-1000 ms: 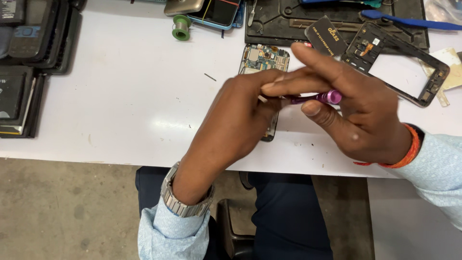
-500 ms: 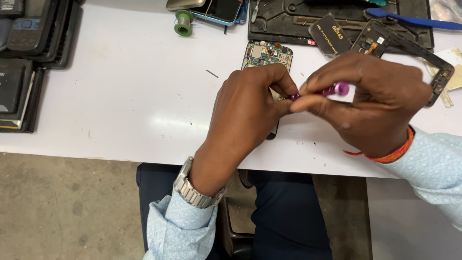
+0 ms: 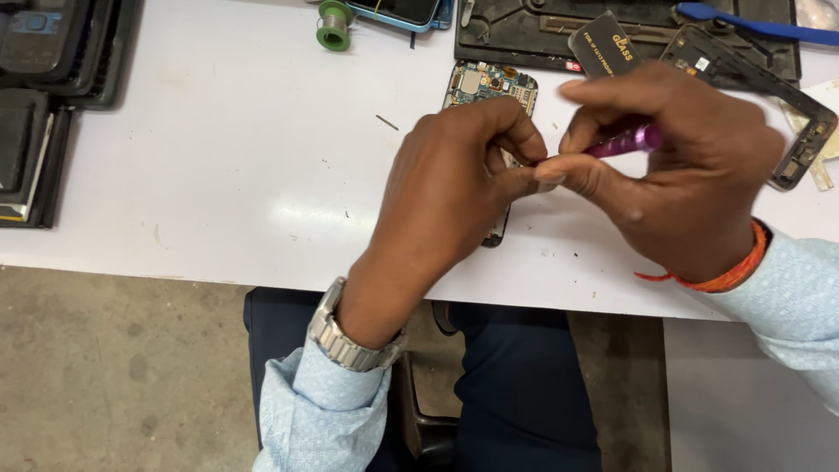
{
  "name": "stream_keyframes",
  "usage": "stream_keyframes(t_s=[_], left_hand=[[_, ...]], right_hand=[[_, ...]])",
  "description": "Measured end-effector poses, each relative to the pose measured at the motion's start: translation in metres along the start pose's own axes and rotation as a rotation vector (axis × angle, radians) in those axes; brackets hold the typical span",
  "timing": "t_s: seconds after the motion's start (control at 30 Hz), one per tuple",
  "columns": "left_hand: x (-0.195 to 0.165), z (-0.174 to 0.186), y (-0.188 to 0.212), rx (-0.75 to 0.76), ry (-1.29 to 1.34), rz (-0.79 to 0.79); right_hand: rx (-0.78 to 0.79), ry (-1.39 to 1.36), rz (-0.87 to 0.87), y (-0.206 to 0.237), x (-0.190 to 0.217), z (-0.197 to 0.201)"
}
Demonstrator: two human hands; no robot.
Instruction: The person uses a purple precision screwdriver to remove screws from a disassembled smartphone on a workbench. They then remove the battery and continue to unscrew components from the phone's internal frame.
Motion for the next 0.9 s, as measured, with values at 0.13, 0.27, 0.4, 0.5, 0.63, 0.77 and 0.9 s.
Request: stream_keyframes(t_s=[0.13, 0.27, 0.4, 0.5, 0.63, 0.77, 0.9], left_hand=[[-0.002, 0.004, 0.003, 0.009, -0.131, 0.005], [-0.011, 0.018, 0.012, -0.02, -0.231, -0.12], [-0.004, 0.015, 0.013, 0.021, -0.222, -0.093], [-0.002, 0.012, 0.011, 0.039, -0.248, -0.074], [-0.004, 0.012, 0.012, 0.037, -0.282, -0.085], [-0.005, 0.013, 0.012, 0.032, -0.309, -0.1], [-0.002, 0.012, 0.012, 0.038, -0.32, -0.08]], right_hand=[[0.054, -0.119, -0.077, -0.004, -0.006, -0.003], [0.158, -0.316, -0.121, -0.003, -0.006, -0.01], [0.081, -0.216, -0.072, -0.003, -0.003, -0.007], [0.014, -0.09, -0.101, -0.004, -0.005, -0.003], [0.077, -0.096, -0.081, -0.009, 0.002, 0.0], [0.105, -0.24, -0.126, -0.01, 0.001, -0.008], [0.059, -0.185, -0.084, 0.0, -0.005, -0.009]])
Point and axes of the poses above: each hand's wrist, its own y-axis away from the middle knuckle, its own z-axis out of the back of the hand, x = y × z, the point moved 9 cm from there along -y, towards the middle knuckle, and after that the axes turned 11 degrees about y, right-handed, at the moved point
